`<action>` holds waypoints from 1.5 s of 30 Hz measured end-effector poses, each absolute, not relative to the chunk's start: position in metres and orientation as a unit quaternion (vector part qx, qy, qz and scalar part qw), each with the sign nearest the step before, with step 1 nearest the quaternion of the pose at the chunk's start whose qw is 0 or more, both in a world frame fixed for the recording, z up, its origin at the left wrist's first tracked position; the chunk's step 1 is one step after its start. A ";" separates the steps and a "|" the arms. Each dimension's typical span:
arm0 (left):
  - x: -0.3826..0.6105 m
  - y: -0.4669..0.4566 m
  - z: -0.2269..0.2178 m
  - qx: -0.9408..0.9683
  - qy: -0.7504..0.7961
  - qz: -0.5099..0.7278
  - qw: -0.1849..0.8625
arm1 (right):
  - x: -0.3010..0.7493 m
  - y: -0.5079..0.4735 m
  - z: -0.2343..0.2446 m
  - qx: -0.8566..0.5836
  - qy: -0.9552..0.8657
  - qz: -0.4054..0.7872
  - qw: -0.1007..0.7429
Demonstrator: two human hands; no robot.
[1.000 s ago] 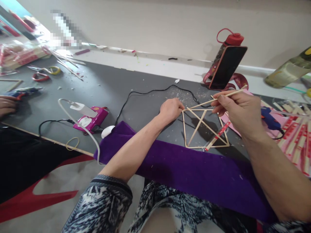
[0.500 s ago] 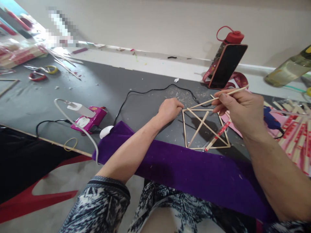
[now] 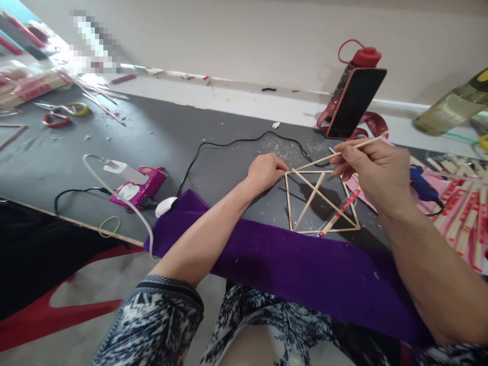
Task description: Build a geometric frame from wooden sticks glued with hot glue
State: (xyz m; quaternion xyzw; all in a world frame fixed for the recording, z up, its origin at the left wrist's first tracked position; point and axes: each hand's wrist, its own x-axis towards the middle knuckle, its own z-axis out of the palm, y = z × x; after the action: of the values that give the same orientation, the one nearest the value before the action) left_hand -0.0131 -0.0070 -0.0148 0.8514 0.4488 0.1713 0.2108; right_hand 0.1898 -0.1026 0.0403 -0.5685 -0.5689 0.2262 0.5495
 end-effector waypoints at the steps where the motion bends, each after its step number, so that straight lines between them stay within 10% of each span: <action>1: -0.013 -0.007 -0.015 0.850 0.452 0.171 0.210 | 0.190 -0.103 0.040 -0.567 -0.570 0.228 0.549; 45: -0.018 -0.009 -0.012 0.869 0.424 0.177 0.185 | 0.193 -0.104 0.042 -0.570 -0.565 0.241 0.547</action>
State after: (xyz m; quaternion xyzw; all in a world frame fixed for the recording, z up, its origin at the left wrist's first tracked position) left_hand -0.0176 -0.0091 -0.0120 0.8687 0.4238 0.1775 0.1848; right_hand 0.1931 -0.1040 0.0418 -0.5695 -0.5647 0.2407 0.5467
